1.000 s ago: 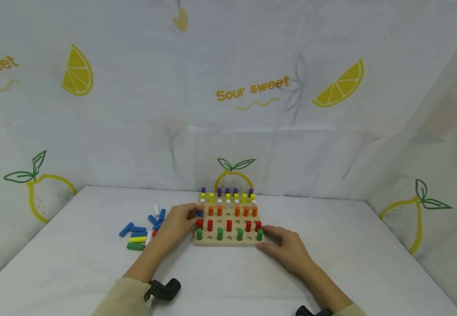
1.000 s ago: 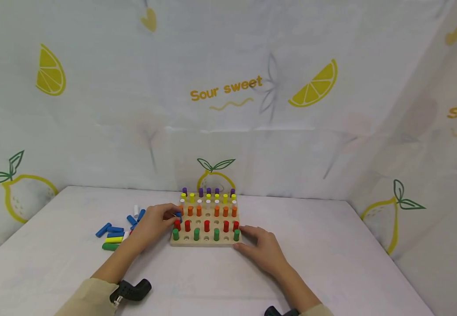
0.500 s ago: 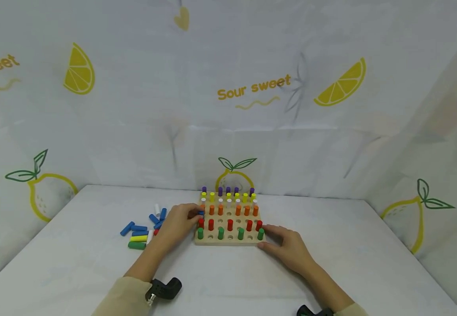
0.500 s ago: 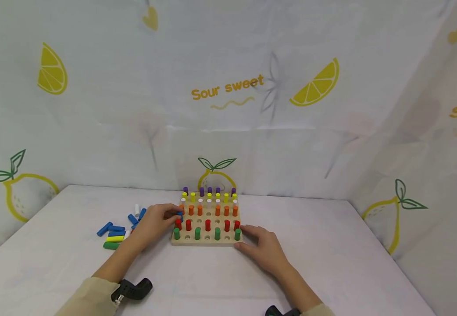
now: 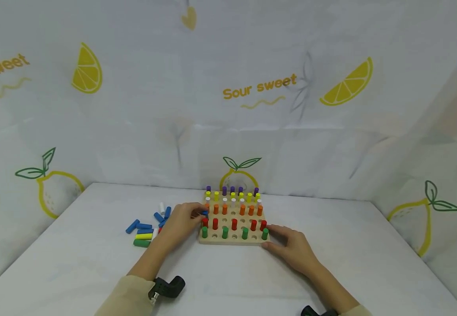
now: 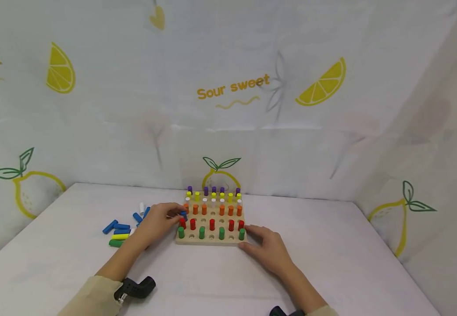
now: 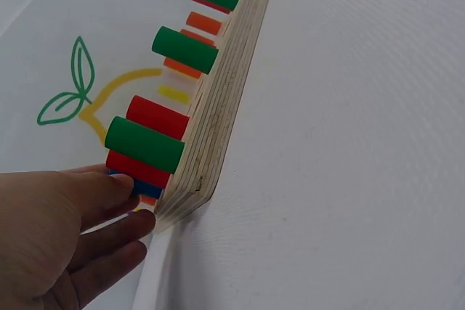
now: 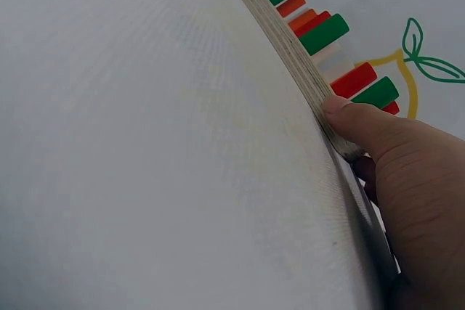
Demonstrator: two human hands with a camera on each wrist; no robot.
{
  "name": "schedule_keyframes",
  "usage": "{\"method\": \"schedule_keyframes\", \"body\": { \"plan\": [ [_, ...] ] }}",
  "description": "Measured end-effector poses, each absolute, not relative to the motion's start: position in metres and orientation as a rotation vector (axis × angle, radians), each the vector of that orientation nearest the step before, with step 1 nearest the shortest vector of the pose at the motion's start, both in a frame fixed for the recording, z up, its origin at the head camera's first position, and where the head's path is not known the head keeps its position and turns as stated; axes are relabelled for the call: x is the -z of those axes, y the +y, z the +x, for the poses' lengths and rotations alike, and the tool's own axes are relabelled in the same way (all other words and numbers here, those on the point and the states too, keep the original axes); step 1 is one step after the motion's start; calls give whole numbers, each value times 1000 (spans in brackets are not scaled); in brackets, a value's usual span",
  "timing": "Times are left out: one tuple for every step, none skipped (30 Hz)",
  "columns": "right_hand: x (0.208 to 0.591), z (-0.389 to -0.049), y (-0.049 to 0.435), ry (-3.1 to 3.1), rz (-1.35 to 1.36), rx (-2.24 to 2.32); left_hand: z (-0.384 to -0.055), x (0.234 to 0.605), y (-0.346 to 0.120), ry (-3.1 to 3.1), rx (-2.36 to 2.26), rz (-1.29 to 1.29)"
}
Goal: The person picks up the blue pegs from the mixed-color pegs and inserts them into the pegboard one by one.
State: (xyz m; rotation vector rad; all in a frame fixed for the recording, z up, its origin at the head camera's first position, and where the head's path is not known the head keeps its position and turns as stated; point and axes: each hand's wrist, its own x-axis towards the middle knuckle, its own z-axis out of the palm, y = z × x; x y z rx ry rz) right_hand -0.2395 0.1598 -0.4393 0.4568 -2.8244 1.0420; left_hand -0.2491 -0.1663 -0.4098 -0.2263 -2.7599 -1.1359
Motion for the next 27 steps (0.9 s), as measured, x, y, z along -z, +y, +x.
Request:
{"method": "schedule_keyframes", "body": {
  "plan": [
    [439, -239, 160, -2828, 453, -1039, -249, 409, -167, -2766, 1125, -215],
    [439, -239, 160, -2831, 450, -1036, -248, 408, -168, -2771, 1103, -214],
    [438, -239, 160, -2835, 446, -1032, -248, 407, -169, -2779, 1079, -209],
    [438, -239, 160, -2839, 442, -1030, -248, 406, -170, -2783, 1055, -203],
    [437, -239, 160, -2842, 438, -1028, -247, 404, -172, -2786, 1038, -196],
    [437, -239, 160, -2845, 436, -1025, -247, 402, -175, -2783, 1026, -189],
    [437, -238, 160, -2847, 433, -1027, -247, 400, -178, -2777, 1021, -186],
    [437, -238, 160, -2848, 432, -1027, -247, 398, -182, -2769, 1011, -187],
    [437, -238, 160, -2849, 431, -1026, -247, 396, -186, -2764, 1010, -182],
    [437, -238, 160, -2849, 431, -1031, -246, 394, -190, -2758, 1008, -183],
    [437, -238, 159, -2848, 432, -1031, -246, 392, -195, -2755, 1001, -184],
    [437, -239, 159, -2847, 435, -1032, -246, 390, -199, -2752, 989, -183],
    [438, -239, 159, -2845, 435, -1035, -246, 389, -204, -2754, 972, -184],
    [438, -239, 159, -2843, 438, -1035, -246, 388, -209, -2757, 956, -180],
    [438, -239, 159, -2840, 440, -1035, -247, 388, -213, -2760, 943, -175],
    [439, -239, 159, -2838, 441, -1036, -247, 387, -218, -2762, 928, -168],
    [439, -240, 159, -2836, 443, -1036, -247, 387, -222, -2765, 917, -163],
    [440, -240, 159, -2833, 444, -1038, -246, 387, -226, -2768, 906, -154],
    [440, -240, 159, -2831, 445, -1040, -246, 386, -229, -2773, 896, -146],
    [440, -240, 159, -2829, 446, -1042, -245, 386, -233, -2777, 886, -135],
    [440, -240, 159, -2827, 449, -1046, -244, 386, -236, -2781, 879, -120],
    [440, -240, 160, -2824, 451, -1050, -244, 386, -238, -2783, 871, -108],
    [440, -240, 160, -2821, 453, -1055, -243, 386, -240, -2784, 863, -94],
    [440, -240, 160, -2819, 456, -1059, -243, 387, -241, -2784, 853, -79],
    [439, -240, 160, -2817, 457, -1062, -243, 387, -243, -2783, 848, -65],
    [439, -239, 160, -2816, 458, -1066, -243, 388, -243, -2782, 845, -52],
    [439, -239, 160, -2815, 458, -1067, -243, 389, -244, -2779, 842, -43]
  ]
}}
